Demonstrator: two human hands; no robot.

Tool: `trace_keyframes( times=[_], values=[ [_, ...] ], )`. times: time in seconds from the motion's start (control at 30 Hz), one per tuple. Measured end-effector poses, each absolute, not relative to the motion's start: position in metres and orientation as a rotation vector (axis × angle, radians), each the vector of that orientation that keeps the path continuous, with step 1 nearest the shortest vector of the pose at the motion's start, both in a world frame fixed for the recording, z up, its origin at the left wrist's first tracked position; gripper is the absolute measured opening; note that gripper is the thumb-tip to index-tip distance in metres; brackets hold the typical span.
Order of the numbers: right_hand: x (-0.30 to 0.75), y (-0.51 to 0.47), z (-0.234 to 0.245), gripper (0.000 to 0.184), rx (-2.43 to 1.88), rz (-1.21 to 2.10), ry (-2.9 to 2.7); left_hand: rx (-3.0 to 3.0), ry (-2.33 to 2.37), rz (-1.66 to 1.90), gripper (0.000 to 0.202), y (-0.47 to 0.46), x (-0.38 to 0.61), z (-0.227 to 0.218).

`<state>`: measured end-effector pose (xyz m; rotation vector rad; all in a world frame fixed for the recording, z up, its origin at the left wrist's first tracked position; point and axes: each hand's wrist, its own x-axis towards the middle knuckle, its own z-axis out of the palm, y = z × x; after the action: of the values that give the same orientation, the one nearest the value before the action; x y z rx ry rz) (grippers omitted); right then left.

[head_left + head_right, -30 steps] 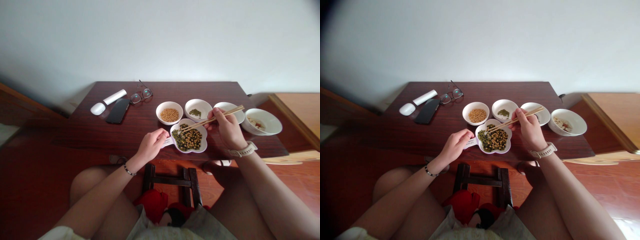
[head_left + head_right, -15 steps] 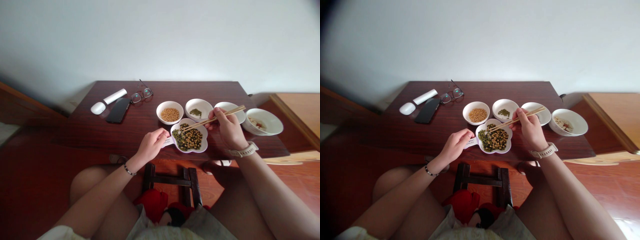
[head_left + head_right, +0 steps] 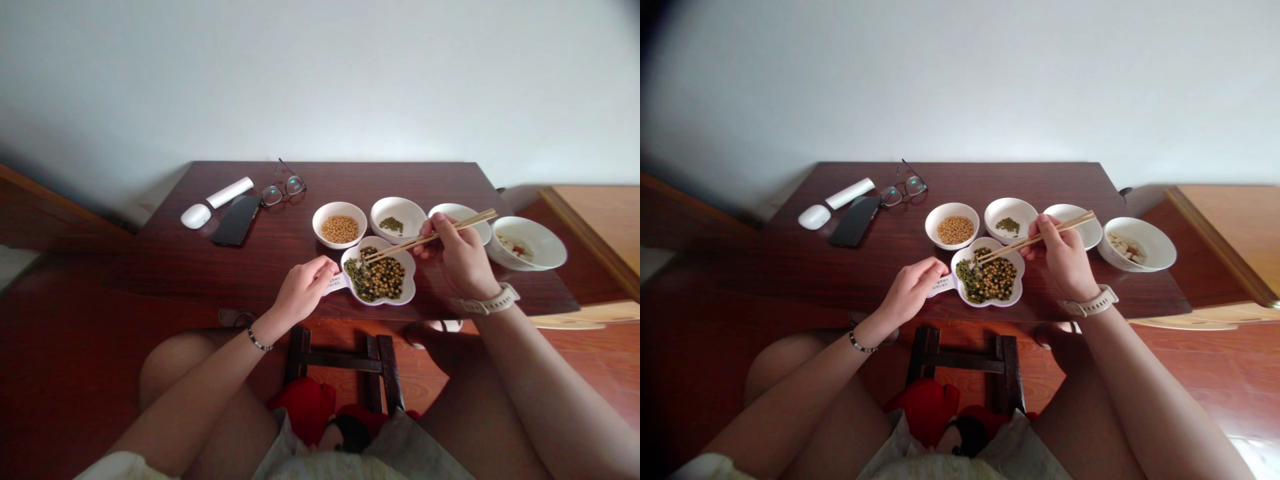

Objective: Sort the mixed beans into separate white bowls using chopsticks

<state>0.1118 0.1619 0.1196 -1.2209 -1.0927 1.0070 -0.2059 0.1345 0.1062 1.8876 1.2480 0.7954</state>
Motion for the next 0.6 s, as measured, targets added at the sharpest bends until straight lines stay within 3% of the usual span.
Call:
trace_keyframes(
  times=[0.6],
  values=[
    [0.143,0.158,0.131,0.038,-1.013,0.981,-0.826,1.876,1.241,0.804,0.038,0.135,-0.205,0.106]
  ],
)
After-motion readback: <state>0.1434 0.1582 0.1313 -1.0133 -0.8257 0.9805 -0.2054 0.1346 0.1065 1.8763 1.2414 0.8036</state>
